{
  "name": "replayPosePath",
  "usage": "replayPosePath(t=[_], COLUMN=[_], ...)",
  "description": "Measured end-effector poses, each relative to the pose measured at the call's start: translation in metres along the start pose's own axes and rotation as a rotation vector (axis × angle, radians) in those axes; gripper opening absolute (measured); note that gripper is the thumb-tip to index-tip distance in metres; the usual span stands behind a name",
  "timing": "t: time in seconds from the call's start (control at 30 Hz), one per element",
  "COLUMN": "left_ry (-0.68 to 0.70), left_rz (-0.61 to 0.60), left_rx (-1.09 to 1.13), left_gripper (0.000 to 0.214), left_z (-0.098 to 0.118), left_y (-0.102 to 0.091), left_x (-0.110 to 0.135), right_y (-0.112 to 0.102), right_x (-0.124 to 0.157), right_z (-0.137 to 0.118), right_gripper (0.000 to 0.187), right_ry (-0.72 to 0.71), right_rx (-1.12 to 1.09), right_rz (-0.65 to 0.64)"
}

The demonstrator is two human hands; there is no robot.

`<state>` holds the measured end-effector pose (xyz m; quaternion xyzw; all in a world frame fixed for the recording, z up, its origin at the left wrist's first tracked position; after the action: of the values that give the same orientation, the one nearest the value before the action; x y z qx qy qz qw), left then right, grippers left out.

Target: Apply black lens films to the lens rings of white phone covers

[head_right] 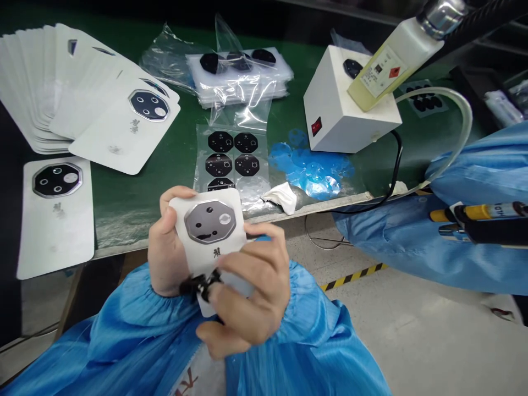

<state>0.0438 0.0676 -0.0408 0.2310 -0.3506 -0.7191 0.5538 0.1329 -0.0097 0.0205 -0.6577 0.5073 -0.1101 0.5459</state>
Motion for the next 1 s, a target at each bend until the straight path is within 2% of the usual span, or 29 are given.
replayPosePath(t=[0.13,0.33,0.5,0.77,1.0], left_ry=[-0.004,0.022,0.064,0.036,-0.016], left_rz=[-0.012,-0.113,-0.12,-0.141,-0.154], left_rx=[0.01,0.001,-0.062,-0.217,-0.256], left_gripper=[0.018,0.018,0.018,0.02,0.022], left_z=[0.002,0.0,-0.002,-0.007,-0.009], left_y=[0.005,0.014,0.013,0.008,0.006], left_x=[0.003,0.005,0.008,0.014,0.014], right_y=[-0.003,-0.009,-0.001,0.004,0.008], right_x=[-0.013,-0.024,-0.026,-0.028,-0.032], right_z=[0.013,0.024,0.023,0.021,0.016], right_gripper=[0.013,0.009,0.01,0.008,0.009], right_ry=[0.03,-0.007,0.031,0.035,-0.045], right_rx=[-0.057,-0.196,-0.17,-0.088,0.035], right_rz=[0.006,0.142,0.094,0.048,-0.01])
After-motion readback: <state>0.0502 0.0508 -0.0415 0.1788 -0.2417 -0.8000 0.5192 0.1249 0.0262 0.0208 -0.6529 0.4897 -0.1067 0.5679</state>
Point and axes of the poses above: each hand's wrist, its own x-axis away from the middle knuckle, its own y-axis out of the palm, z = x × y, the point moved 7 cm from there along -x, towards the middle knuckle, and after that the axes turned 14 degrees about -z, right-handed, at the moved point
